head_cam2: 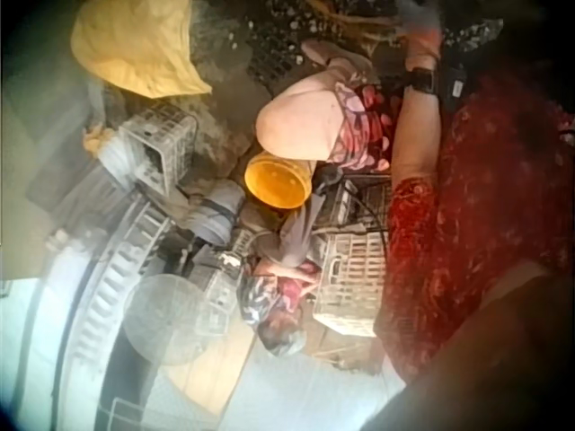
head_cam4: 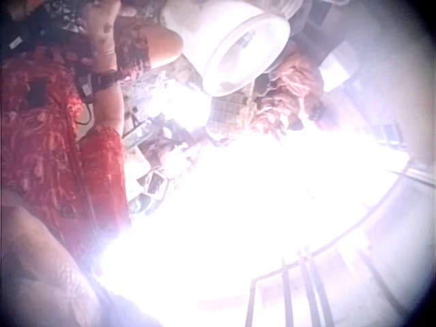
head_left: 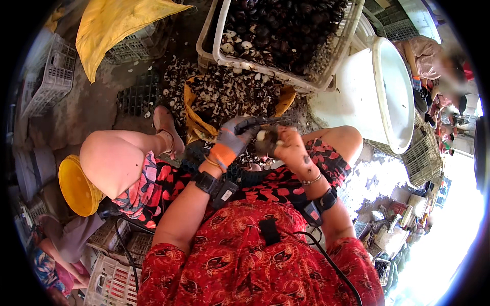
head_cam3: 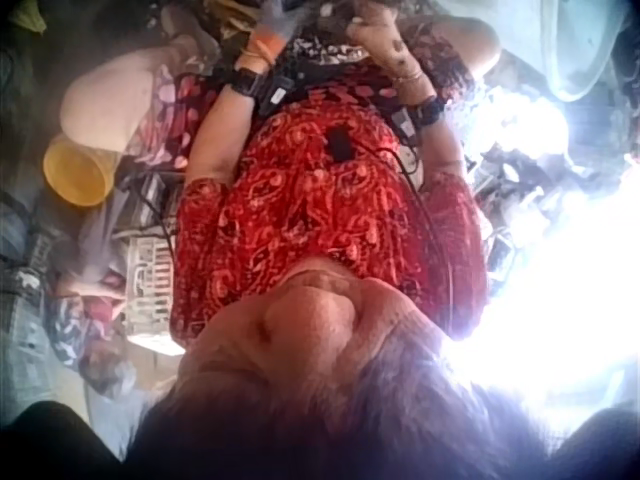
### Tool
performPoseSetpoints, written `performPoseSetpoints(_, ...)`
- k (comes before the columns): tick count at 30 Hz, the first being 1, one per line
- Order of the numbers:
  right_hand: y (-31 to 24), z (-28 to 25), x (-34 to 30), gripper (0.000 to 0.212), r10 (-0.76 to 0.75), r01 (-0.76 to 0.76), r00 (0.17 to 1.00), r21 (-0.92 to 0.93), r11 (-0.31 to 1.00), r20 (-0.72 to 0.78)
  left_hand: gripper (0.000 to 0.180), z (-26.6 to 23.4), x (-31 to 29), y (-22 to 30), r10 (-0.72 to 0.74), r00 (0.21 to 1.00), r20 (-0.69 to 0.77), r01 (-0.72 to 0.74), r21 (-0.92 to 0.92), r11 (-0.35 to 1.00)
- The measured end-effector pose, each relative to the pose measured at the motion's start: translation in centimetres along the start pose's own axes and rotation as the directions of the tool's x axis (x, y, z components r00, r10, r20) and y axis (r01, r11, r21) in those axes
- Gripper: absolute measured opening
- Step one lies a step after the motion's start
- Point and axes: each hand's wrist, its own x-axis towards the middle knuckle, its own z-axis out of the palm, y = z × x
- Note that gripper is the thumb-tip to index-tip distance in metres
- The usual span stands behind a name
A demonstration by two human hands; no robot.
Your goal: The person peels water chestnuts using a small knife. They take a water chestnut from a crate, remove the outer skin with the knife, and place the peeled chestnut into a white bucket.
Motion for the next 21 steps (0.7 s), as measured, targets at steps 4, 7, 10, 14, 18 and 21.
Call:
performPoseSetpoints(4, -3.0, -1.1, 0.1, 0.028, 0.14, -0.109, 0.985, 0.266, 0.958, -0.099, 0.019, -1.1, 0.3, 3.2, 0.417, 0.9, 0.13, -0.425, 0.483, 0.765)
performPoseSetpoints(7, -4.7, -0.6, 0.0, 0.03, 0.094, -0.072, 0.992, 0.235, 0.969, -0.082, 0.019, -1.6, 0.9, 2.0, 0.312, 0.949, -0.045, -0.256, 0.467, 0.846)
performPoseSetpoints(10, -5.0, -0.8, -0.4, 0.031, 0.091, -0.078, 0.99, 0.117, 0.99, -0.112, 0.02, -1.9, 1.0, 2.3, 0.462, 0.886, 0.051, -0.425, 0.488, 0.762)
performPoseSetpoints(14, -5.3, -0.4, -0.2, 0.031, 0.098, -0.092, 0.992, 0.087, 0.992, -0.077, 0.022, -1.2, 0.6, 3.2, 0.465, 0.875, 0.135, -0.47, 0.466, 0.749)
performPoseSetpoints(18, -5.4, -0.7, -0.5, 0.032, 0.116, -0.101, 0.993, 0.28, 0.955, -0.035, 0.021, -1.9, 0.8, 2.9, 0.409, 0.911, 0.046, -0.382, 0.468, 0.797)
performPoseSetpoints(21, -5.7, -0.4, -0.4, 0.033, 0.117, -0.109, 0.992, 0.168, 0.98, -0.038, 0.02, -0.9, 0.5, 3.5, 0.611, 0.766, 0.198, -0.614, 0.505, 0.606)
